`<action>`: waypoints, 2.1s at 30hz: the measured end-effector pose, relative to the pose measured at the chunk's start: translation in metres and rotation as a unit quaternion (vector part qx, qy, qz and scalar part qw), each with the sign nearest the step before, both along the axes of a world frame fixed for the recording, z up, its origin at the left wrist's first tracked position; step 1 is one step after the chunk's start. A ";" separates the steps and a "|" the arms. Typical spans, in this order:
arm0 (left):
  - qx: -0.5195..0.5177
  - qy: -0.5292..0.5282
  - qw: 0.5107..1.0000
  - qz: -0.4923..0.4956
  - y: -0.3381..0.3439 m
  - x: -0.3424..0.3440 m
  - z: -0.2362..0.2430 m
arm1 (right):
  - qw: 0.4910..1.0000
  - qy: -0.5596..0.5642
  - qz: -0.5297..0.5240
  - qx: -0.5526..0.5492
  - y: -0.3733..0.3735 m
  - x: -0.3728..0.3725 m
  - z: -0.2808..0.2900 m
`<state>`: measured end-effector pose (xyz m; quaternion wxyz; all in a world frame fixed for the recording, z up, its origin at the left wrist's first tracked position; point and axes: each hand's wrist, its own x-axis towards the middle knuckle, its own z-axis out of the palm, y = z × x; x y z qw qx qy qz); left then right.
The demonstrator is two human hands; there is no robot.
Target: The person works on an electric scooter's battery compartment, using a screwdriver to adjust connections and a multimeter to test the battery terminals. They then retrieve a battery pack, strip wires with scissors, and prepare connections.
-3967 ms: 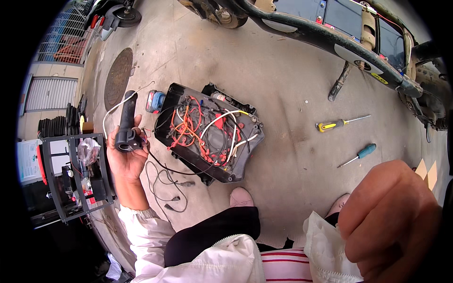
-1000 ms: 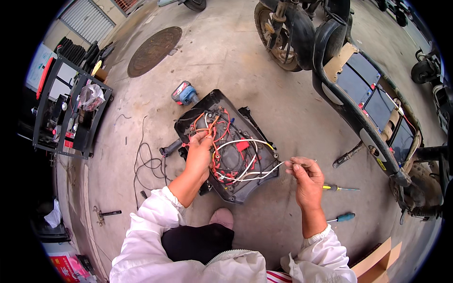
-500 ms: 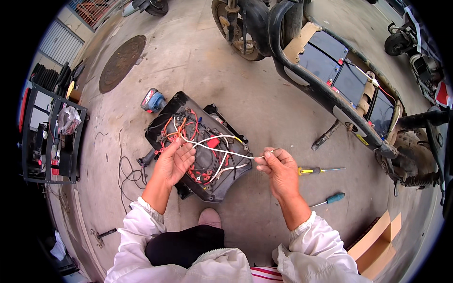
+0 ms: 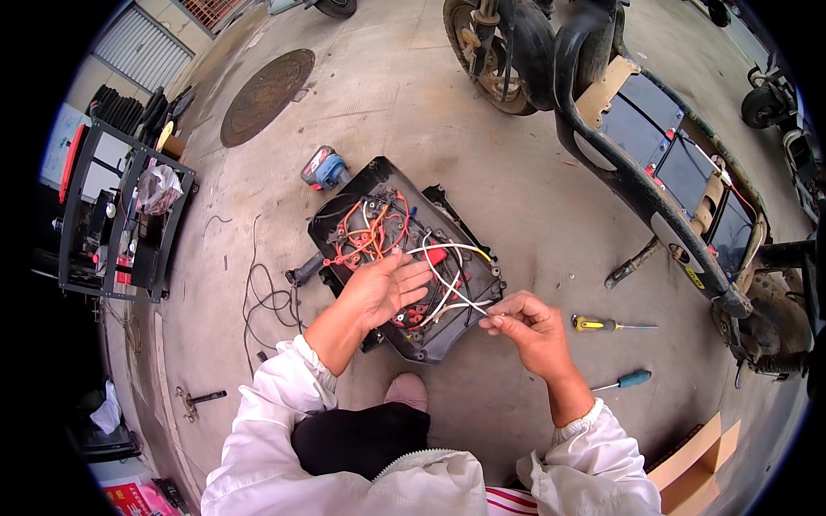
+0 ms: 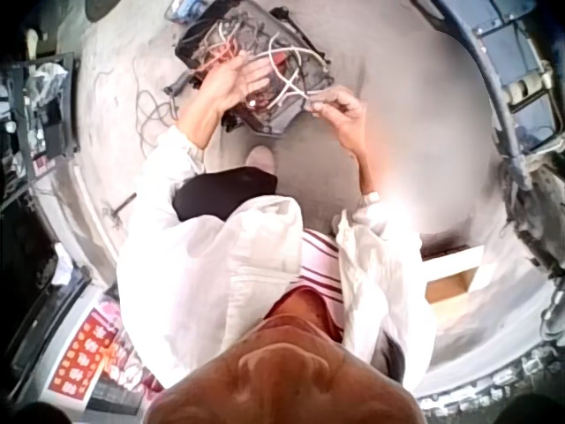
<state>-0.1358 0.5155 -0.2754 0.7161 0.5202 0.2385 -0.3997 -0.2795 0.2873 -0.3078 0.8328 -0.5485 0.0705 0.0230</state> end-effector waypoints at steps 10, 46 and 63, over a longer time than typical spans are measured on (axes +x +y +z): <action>0.031 -0.089 0.995 0.017 0.007 0.003 0.000 | 0.934 -0.150 0.179 -0.272 0.007 0.002 0.018; -0.023 -0.317 0.942 -0.108 0.005 -0.009 0.016 | 0.974 0.175 0.091 0.115 0.007 0.005 0.025; -0.056 -0.226 0.959 -0.163 -0.023 -0.023 0.042 | 0.945 0.080 0.237 -0.213 -0.018 -0.016 -0.001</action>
